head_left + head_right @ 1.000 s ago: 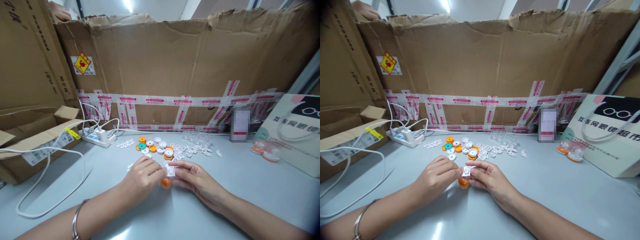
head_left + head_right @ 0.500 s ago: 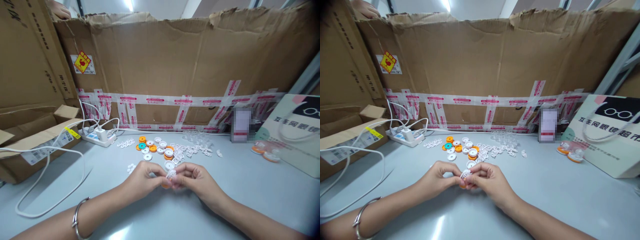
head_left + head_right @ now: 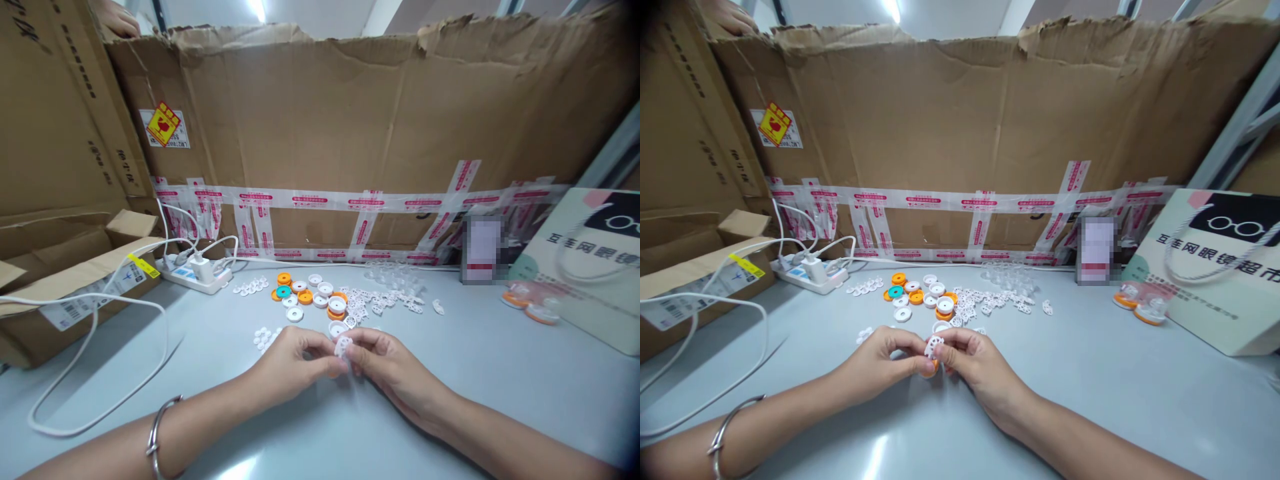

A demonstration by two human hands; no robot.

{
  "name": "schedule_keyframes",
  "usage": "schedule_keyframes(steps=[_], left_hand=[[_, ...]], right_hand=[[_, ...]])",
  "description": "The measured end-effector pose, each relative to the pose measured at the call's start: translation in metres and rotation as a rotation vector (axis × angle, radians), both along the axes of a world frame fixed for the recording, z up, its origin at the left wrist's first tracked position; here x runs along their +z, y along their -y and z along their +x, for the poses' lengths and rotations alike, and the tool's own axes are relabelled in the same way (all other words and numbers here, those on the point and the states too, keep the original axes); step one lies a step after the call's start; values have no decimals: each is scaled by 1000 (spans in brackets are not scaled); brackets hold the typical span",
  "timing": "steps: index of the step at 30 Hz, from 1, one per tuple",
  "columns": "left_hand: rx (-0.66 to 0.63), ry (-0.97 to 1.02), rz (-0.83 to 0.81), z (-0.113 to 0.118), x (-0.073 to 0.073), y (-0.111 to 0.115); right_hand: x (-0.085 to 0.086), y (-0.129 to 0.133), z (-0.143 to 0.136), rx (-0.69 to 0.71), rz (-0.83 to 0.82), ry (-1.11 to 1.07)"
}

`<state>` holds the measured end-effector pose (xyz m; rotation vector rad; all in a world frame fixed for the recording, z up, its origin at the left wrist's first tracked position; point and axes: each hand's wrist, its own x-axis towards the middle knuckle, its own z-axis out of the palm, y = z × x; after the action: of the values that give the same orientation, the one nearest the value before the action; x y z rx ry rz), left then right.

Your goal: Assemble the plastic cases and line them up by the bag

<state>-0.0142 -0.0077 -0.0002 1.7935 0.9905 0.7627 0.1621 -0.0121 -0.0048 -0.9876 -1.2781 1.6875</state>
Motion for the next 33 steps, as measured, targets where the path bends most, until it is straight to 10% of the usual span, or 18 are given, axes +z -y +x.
schedule_keyframes(steps=[33], left_hand=[[79, -462, 774, 0, 4, 10]], right_hand=[[-1, 3, -3, 34, 138, 56]])
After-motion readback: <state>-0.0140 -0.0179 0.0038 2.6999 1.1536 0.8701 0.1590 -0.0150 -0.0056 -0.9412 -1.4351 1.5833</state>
